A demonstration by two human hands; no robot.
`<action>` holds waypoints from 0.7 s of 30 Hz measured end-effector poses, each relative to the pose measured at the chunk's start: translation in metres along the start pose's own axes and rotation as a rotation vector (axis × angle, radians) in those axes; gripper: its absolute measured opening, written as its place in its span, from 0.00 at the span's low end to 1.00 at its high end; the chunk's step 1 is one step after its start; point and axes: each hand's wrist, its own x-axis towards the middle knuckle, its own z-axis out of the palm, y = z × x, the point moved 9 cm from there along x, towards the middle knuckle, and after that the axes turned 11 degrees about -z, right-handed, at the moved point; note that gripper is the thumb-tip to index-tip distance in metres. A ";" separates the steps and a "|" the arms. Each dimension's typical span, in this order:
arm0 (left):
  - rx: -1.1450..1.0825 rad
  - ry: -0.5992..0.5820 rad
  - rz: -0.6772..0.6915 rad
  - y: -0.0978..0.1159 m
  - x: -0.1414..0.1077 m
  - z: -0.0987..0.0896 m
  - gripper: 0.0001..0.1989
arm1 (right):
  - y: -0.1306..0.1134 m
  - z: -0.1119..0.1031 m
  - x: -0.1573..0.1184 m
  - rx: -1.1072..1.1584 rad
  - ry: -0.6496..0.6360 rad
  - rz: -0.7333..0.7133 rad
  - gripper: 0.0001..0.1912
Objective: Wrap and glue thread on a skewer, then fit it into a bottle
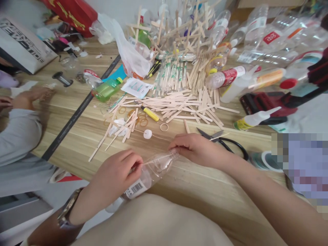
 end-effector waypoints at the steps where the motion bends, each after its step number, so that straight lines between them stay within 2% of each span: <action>1: 0.019 -0.010 -0.006 0.000 0.001 0.002 0.10 | 0.000 0.001 0.000 -0.004 -0.010 -0.001 0.15; 5: 0.053 -0.031 -0.033 -0.003 0.000 0.007 0.10 | 0.000 0.005 0.000 -0.011 -0.052 0.001 0.15; 9: 0.052 -0.027 -0.027 -0.006 -0.004 0.012 0.09 | 0.000 0.004 -0.002 -0.033 -0.036 -0.005 0.15; 15: -0.054 -0.054 -0.057 -0.016 -0.002 0.020 0.08 | 0.004 0.008 -0.004 -0.099 -0.036 0.020 0.15; 21: -0.116 -0.068 -0.081 -0.022 -0.004 0.022 0.08 | -0.010 0.008 -0.006 -0.139 -0.039 -0.044 0.16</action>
